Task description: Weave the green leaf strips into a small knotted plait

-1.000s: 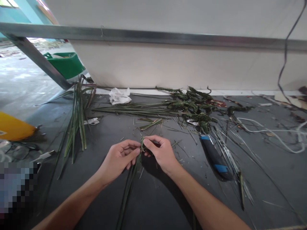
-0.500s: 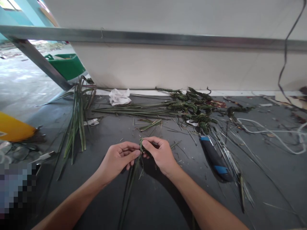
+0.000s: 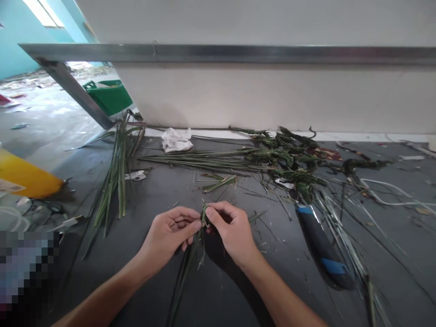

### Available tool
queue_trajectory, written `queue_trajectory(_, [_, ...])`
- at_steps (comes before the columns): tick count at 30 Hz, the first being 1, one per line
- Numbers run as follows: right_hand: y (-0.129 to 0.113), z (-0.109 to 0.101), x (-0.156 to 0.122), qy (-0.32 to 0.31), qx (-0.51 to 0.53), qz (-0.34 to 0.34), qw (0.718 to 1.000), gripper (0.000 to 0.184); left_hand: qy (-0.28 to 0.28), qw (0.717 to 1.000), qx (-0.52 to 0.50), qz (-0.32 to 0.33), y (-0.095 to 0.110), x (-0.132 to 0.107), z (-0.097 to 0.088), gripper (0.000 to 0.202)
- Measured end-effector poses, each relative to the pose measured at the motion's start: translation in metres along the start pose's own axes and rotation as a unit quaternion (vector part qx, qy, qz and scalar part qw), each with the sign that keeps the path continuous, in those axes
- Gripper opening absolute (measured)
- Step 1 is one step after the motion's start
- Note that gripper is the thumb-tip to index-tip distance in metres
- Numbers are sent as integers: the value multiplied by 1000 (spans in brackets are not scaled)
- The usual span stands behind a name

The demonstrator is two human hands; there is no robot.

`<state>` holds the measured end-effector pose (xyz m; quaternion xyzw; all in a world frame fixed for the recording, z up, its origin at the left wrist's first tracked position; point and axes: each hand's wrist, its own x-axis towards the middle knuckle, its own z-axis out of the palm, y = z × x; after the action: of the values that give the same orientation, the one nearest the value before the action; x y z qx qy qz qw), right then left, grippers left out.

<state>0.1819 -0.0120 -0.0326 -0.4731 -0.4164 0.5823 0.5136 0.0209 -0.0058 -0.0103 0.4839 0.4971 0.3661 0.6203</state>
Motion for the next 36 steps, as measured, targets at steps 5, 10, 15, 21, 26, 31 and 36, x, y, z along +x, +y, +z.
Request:
queue_trajectory(5, [-1, 0, 2, 4, -7, -5, 1000, 21, 7, 1000, -8, -19, -1, 0, 2, 20])
queue_trajectory(10, [-1, -1, 1, -2, -14, -12, 1000, 19, 14, 1000, -12, -22, -2, 3, 2, 22])
queue_trajectory(15, [-2, -1, 0, -4, -10, 2, 1000, 21, 0, 1000, -16, -13, 0, 3, 1, 21])
queue_trajectory(21, [-2, -1, 1, -7, -10, 3, 1000, 22, -18, 1000, 1, -5, 0, 1, -2, 23])
queue_trajectory(26, [-2, 0, 1, -2, -30, -5, 1000, 24, -29, 999, 27, -10, 0, -2, -3, 25])
queue_trajectory(31, [-1, 0, 0, 8, -76, -24, 997, 22, -33, 998, 47, -23, -1, -3, -4, 26])
queue_trajectory(36, [-1, 0, 0, 17, -105, -43, 993, 21, -39, 996, 71, -41, 0, -2, -4, 29])
